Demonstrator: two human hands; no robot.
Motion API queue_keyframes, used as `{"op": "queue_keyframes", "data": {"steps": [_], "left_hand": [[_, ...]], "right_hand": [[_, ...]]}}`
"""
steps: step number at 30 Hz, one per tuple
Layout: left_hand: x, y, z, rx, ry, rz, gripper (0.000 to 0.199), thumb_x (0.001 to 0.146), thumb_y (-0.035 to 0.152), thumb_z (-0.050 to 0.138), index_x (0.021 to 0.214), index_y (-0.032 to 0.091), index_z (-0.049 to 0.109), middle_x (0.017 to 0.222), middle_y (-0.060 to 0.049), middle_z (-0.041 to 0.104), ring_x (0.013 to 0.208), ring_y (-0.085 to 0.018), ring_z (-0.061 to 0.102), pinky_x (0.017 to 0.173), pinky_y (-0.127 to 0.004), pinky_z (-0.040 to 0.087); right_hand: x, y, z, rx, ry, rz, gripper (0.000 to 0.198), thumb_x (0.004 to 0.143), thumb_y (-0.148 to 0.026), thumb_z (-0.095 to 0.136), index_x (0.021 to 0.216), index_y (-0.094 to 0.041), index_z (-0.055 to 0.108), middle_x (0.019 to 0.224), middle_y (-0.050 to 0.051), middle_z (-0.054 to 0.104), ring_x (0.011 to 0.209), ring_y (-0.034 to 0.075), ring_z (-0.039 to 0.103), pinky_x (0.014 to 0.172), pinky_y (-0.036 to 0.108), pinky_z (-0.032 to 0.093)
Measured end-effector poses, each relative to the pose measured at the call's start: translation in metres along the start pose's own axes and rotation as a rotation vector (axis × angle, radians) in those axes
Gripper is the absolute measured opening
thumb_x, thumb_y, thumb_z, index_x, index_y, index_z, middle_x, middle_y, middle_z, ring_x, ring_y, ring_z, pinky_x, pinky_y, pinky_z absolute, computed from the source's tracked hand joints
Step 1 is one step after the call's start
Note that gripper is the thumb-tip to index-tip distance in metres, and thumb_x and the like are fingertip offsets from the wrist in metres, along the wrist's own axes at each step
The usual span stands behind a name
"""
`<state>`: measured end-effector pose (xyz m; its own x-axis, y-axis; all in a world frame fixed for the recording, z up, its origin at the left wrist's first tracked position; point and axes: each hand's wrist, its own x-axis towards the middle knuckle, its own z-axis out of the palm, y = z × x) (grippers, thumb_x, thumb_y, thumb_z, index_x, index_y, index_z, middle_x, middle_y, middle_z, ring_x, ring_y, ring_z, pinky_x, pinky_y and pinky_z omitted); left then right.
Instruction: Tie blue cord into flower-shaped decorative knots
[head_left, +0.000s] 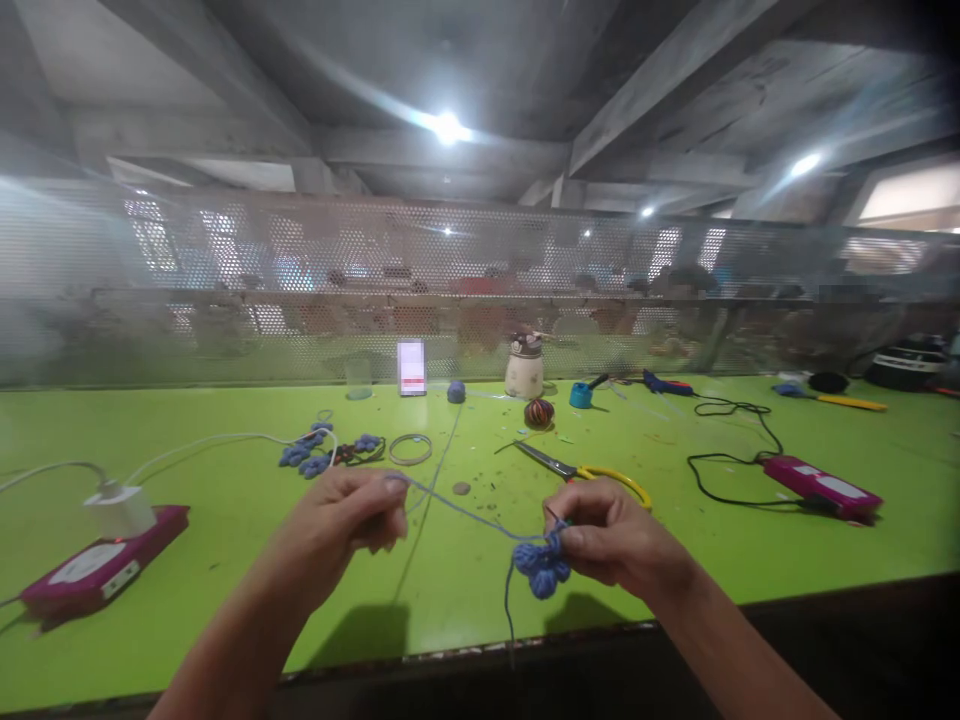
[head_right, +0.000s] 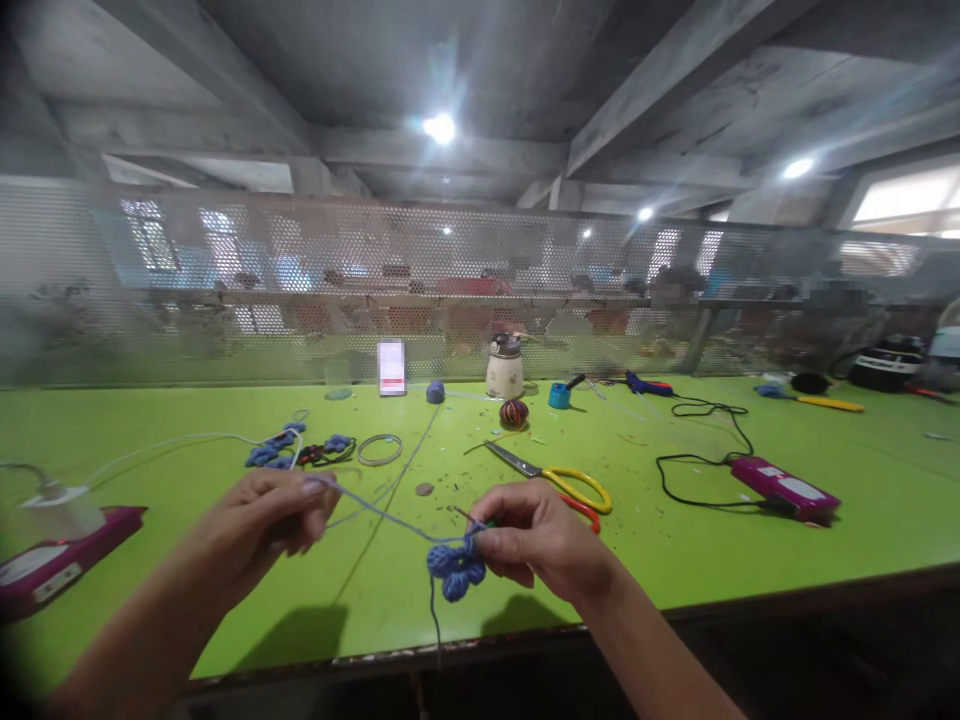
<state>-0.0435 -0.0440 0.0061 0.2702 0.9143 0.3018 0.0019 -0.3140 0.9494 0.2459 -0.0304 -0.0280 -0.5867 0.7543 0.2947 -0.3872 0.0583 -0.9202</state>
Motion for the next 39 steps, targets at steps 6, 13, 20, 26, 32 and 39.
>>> {"op": "queue_keyframes", "data": {"steps": [6,13,20,26,32,39], "left_hand": [[-0.009,0.024,0.015,-0.718,-0.107,0.093,0.037,0.088,0.036,0.057,0.058,0.022,0.075,0.04,0.002,0.032,0.048,-0.011,0.031,0.052,-0.022,0.04],[0.006,-0.003,0.024,0.079,0.199,-0.006,0.057,0.081,0.027,0.067,0.137,0.025,0.053,0.055,0.006,0.048,0.051,-0.011,0.034,0.048,-0.022,0.024],[0.008,-0.018,0.011,-0.182,-0.099,-0.148,0.044,0.086,0.041,0.057,0.051,0.016,0.069,0.047,0.001,0.043,0.048,-0.011,0.035,0.049,-0.026,0.025],[0.015,0.004,0.027,-0.793,-0.167,-0.026,0.033,0.09,0.034,0.054,0.073,0.019,0.078,0.05,0.001,0.044,0.051,-0.01,0.032,0.051,-0.02,0.034],[0.027,-0.008,0.035,-0.625,-0.09,-0.116,0.052,0.085,0.029,0.068,0.135,0.032,0.055,0.062,0.004,0.054,0.051,-0.008,0.037,0.049,-0.02,0.029],[0.033,-0.029,0.033,-0.167,0.087,-0.052,0.051,0.082,0.03,0.07,0.13,0.019,0.059,0.084,-0.004,0.066,0.081,-0.018,0.058,0.078,-0.034,0.043]], "right_hand": [[0.019,0.012,0.003,0.006,0.024,0.021,0.016,0.072,-0.026,0.082,0.079,-0.014,0.075,0.048,-0.004,0.054,0.035,0.001,0.035,0.031,0.011,0.024],[0.025,0.01,0.005,-0.047,-0.047,-0.022,0.017,0.073,-0.028,0.082,0.08,-0.013,0.077,0.05,-0.002,0.056,0.035,0.002,0.039,0.031,0.011,0.026],[0.037,-0.003,0.002,-0.113,-0.151,-0.016,0.01,0.074,-0.02,0.08,0.083,-0.015,0.079,0.061,0.0,0.064,0.036,0.002,0.046,0.032,0.011,0.029],[0.058,-0.005,0.004,-0.111,-0.192,0.047,0.012,0.072,-0.021,0.081,0.082,-0.015,0.078,0.058,-0.002,0.063,0.037,0.002,0.046,0.033,0.012,0.031],[0.066,-0.006,0.009,-0.242,-0.186,0.084,0.012,0.073,-0.024,0.081,0.082,-0.016,0.078,0.056,-0.003,0.061,0.038,0.002,0.045,0.036,0.013,0.033],[0.066,0.009,0.004,-0.214,-0.097,0.109,0.015,0.073,-0.028,0.081,0.079,-0.015,0.077,0.05,-0.005,0.056,0.037,0.002,0.042,0.036,0.014,0.031]]}}
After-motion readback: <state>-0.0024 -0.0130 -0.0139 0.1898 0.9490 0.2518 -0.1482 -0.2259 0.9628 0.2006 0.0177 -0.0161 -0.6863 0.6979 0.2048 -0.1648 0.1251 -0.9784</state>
